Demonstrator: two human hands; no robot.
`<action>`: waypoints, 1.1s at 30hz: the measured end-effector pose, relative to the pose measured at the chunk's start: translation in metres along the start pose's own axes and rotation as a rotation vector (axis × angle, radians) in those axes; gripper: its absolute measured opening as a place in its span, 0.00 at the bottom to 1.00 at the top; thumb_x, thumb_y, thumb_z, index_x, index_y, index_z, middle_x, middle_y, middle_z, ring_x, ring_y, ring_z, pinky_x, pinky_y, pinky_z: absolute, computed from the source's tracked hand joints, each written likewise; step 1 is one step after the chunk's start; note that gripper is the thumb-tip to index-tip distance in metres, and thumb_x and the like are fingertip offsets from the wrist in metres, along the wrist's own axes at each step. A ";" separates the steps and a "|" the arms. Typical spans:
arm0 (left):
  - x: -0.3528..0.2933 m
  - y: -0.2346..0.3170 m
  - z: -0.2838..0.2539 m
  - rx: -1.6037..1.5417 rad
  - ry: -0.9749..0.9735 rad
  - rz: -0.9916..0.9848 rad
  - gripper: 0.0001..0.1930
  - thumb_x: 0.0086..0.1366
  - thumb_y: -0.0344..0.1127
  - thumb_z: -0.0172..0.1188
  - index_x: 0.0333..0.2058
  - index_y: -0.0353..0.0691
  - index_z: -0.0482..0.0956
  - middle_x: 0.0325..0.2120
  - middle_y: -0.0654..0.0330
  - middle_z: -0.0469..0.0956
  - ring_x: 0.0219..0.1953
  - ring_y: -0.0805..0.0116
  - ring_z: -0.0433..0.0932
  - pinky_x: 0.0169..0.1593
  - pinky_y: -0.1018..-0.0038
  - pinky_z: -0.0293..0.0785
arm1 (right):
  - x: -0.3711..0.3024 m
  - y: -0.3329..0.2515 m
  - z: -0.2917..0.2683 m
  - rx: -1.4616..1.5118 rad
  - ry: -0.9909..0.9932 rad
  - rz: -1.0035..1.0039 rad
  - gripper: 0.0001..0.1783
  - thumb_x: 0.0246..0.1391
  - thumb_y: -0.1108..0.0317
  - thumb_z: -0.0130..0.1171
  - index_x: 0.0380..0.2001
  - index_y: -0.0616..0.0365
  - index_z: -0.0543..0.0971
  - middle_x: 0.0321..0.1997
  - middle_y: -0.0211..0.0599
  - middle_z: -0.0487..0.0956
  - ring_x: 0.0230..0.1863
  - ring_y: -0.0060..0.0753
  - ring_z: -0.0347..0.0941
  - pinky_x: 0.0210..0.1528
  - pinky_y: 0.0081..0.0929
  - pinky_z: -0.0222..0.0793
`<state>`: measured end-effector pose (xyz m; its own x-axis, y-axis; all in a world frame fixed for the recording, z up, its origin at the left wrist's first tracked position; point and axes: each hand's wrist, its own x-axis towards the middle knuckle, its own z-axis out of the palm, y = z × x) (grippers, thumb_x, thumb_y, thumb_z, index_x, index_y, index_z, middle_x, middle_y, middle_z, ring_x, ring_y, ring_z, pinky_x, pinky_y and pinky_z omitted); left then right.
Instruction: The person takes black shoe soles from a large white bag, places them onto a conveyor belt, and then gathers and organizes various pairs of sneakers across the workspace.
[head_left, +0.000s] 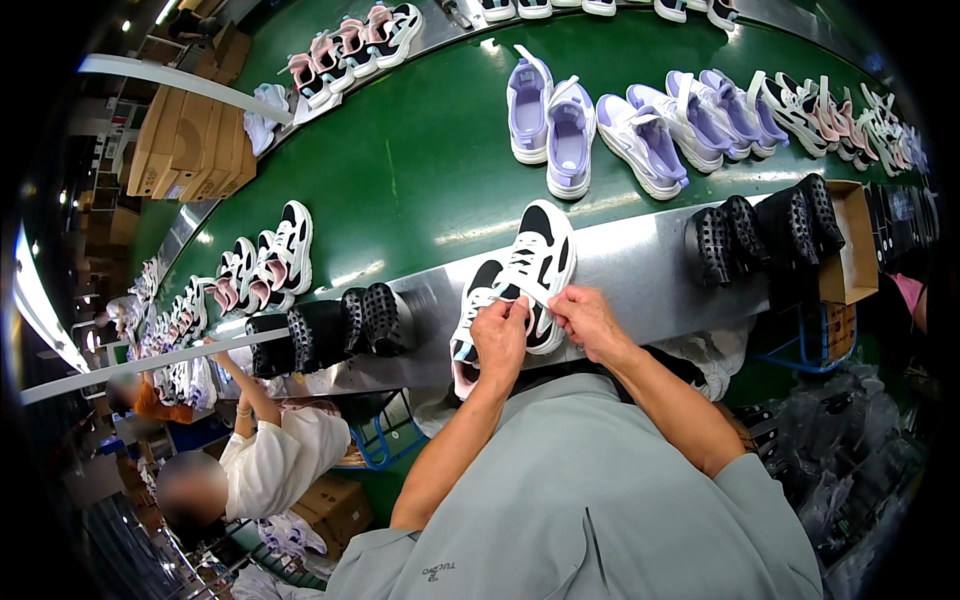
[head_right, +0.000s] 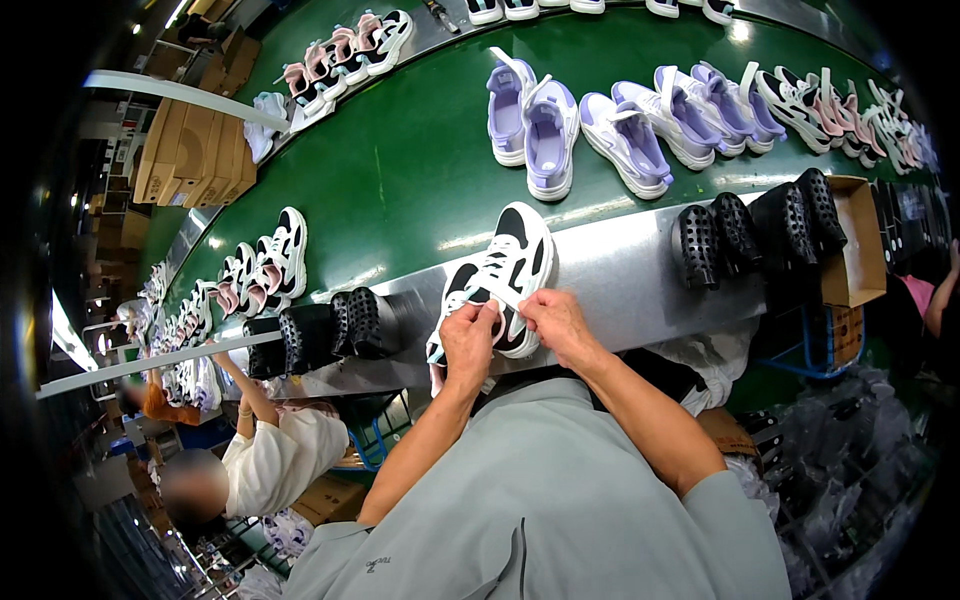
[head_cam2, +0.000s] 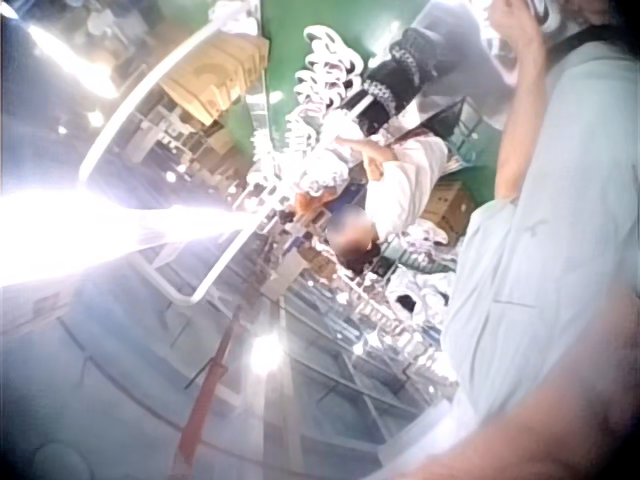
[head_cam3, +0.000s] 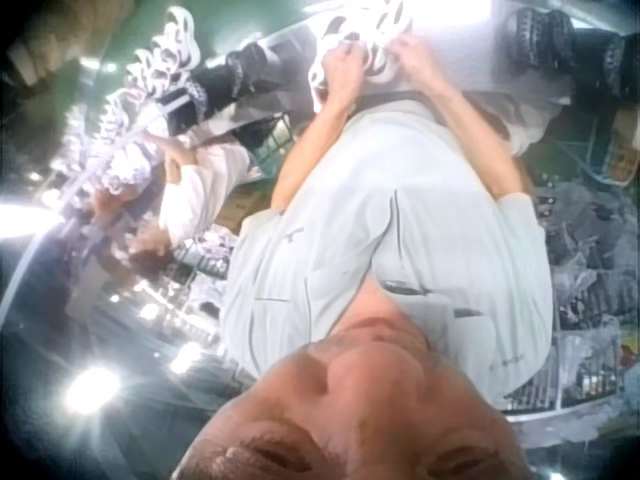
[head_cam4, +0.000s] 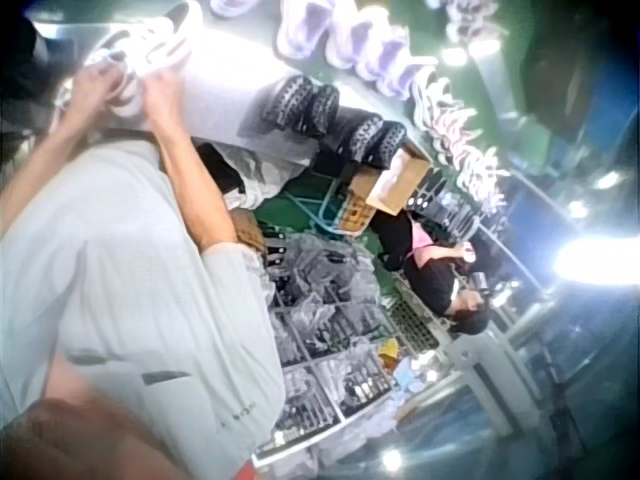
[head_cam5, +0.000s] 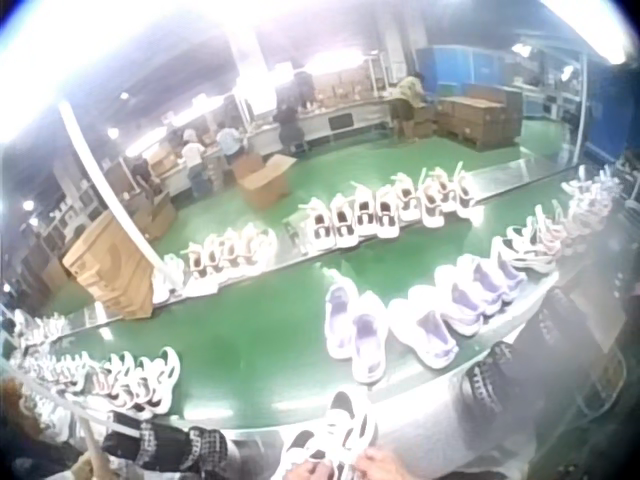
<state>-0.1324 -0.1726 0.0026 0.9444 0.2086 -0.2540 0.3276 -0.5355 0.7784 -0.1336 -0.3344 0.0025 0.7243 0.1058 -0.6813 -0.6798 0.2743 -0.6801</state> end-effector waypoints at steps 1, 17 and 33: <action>0.000 0.002 -0.001 0.000 -0.012 0.001 0.14 0.64 0.39 0.64 0.28 0.30 0.84 0.20 0.55 0.80 0.24 0.68 0.76 0.33 0.70 0.71 | 0.002 0.002 0.002 -0.027 0.009 0.009 0.10 0.59 0.66 0.61 0.26 0.57 0.78 0.21 0.26 0.72 0.17 0.16 0.60 0.16 0.19 0.51; -0.060 -0.057 -0.114 0.615 -0.207 0.787 0.22 0.50 0.22 0.61 0.46 0.39 0.78 0.36 0.52 0.75 0.45 0.48 0.73 0.44 0.59 0.71 | -0.007 0.009 0.032 -1.055 0.097 -0.585 0.31 0.52 0.71 0.57 0.59 0.67 0.64 0.46 0.58 0.70 0.43 0.69 0.73 0.47 0.54 0.73; 0.100 0.038 -0.068 0.650 -0.171 0.500 0.17 0.57 0.47 0.70 0.33 0.38 0.84 0.25 0.45 0.80 0.32 0.46 0.78 0.37 0.54 0.74 | 0.067 -0.140 -0.074 -1.635 0.802 -0.618 0.28 0.46 0.58 0.72 0.50 0.58 0.78 0.52 0.50 0.75 0.53 0.52 0.70 0.52 0.47 0.66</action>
<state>-0.0278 -0.1164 0.0455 0.9564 -0.2776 -0.0910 -0.2303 -0.9081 0.3497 0.0014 -0.4363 0.0324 0.9808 -0.1700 0.0953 -0.1638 -0.9840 -0.0700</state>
